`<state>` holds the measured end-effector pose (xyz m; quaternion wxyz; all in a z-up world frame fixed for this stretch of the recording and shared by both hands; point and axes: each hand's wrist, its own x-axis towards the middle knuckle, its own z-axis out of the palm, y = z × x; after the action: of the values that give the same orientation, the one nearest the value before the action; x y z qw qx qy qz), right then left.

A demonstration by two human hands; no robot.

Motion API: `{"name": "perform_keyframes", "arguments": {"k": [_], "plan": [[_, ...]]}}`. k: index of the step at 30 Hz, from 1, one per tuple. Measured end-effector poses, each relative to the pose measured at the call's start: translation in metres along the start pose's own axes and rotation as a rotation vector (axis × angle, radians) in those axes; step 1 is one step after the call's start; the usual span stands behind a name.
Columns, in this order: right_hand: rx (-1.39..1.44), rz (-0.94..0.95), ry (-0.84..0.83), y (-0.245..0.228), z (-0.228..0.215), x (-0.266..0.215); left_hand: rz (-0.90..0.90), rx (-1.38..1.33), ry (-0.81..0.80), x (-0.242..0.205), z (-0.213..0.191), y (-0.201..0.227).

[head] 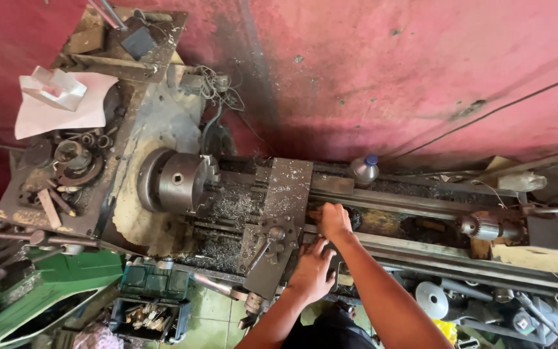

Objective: The person uses a brush to clean metal shavings and debris from the bed and ways of a metal lathe. The person repeatedly sweeps the brush along the machine's surface to remove accumulated metal particles.

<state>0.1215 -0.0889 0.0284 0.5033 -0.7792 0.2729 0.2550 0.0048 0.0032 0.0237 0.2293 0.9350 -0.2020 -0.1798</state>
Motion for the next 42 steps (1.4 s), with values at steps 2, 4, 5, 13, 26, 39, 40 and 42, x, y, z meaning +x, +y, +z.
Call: {"name": "perform_keyframes", "arguments": {"k": [2,4,5,13,26,39,40,42], "plan": [[-0.332,-0.185,0.015,0.028,0.002,0.032,0.000,0.012,-0.007,0.000,0.000,0.000],[-0.663,-0.371,0.032,0.049,-0.004,0.050,0.004,0.027,-0.010,0.000,0.000,0.001],[-0.691,-0.337,0.033,0.054,-0.009,0.053,-0.018,0.018,-0.037,0.000,0.000,0.002],[-0.446,-0.243,0.043,0.056,-0.059,0.042,-0.027,0.117,-0.081,0.002,0.010,-0.004],[-0.621,-0.200,0.054,0.053,-0.047,0.026,-0.032,0.056,-0.059,0.001,0.014,-0.004],[-0.602,-0.166,0.182,0.067,-0.030,0.037,-0.035,0.033,-0.060,0.003,0.015,-0.004],[-0.605,-0.166,0.182,0.063,-0.037,0.032,-0.035,0.031,-0.058,0.003,0.013,-0.003],[-0.653,-0.112,0.173,0.057,-0.051,0.022,-0.054,-0.001,-0.062,0.002,0.011,-0.001]]}}
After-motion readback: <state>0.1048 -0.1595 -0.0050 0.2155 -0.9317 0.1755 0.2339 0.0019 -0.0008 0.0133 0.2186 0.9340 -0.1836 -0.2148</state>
